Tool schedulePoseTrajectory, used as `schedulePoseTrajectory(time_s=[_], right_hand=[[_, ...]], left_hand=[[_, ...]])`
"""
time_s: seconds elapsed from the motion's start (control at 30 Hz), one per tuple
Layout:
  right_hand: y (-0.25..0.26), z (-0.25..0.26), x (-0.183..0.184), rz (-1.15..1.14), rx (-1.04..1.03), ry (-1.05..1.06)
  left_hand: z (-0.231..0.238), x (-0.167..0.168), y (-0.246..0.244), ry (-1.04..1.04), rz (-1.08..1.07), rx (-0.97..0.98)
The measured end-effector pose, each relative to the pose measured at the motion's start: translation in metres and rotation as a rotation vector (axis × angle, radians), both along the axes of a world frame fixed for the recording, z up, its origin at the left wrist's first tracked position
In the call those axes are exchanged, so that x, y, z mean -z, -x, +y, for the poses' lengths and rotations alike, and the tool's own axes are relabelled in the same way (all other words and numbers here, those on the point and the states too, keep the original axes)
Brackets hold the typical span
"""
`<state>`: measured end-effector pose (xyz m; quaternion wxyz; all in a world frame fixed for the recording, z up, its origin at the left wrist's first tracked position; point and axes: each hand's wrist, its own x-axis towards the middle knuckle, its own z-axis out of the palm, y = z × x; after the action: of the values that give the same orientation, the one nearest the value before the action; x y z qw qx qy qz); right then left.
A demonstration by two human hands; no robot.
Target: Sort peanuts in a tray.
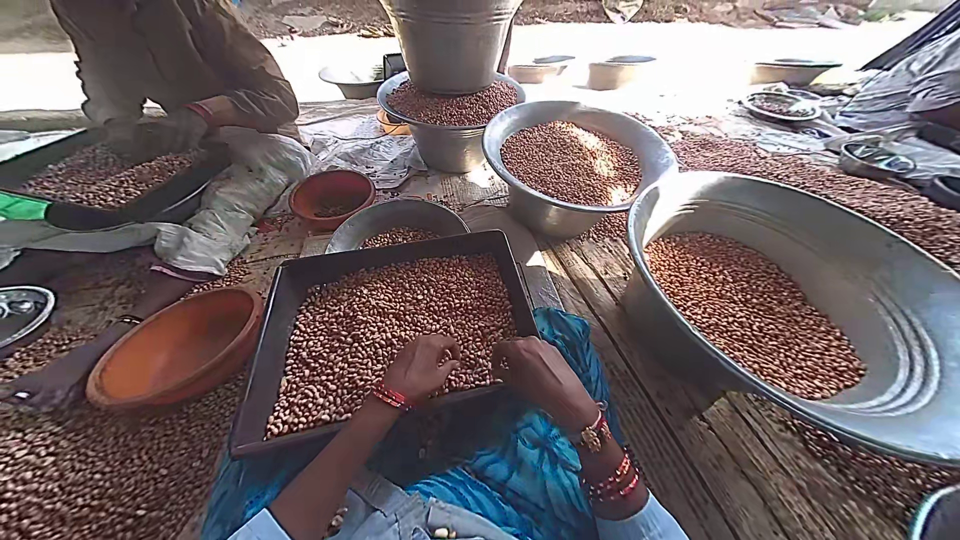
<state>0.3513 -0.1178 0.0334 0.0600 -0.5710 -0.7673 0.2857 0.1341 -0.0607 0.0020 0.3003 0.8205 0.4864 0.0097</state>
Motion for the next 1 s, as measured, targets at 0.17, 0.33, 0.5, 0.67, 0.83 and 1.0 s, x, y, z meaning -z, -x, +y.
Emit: schedulePoseTrajectory(time_s=[0.17,0.33,0.5,0.67,0.83,1.0], right_hand=[[-0.015,-0.013,-0.030,0.733,-0.142,-0.130],[-0.009,0.007,-0.009,0.009,0.040,-0.073],[0.010,0.014,0.018,-0.247,0.066,0.066],[0.004,0.013,0.014,-0.071,-0.022,0.044],[-0.005,0.001,-0.010,0.644,-0.387,0.009],[-0.009,0.015,0.003,0.229,-0.013,-0.058]], left_hand=[[-0.012,-0.003,-0.019,0.037,-0.029,0.100],[-0.001,0.003,-0.028,0.124,0.093,0.115],[-0.003,0.004,-0.023,0.113,0.076,0.124],[-0.005,0.000,-0.027,0.125,0.156,0.129],[-0.008,-0.006,-0.024,0.112,0.178,0.155],[-0.005,-0.004,-0.022,0.150,0.216,0.117]])
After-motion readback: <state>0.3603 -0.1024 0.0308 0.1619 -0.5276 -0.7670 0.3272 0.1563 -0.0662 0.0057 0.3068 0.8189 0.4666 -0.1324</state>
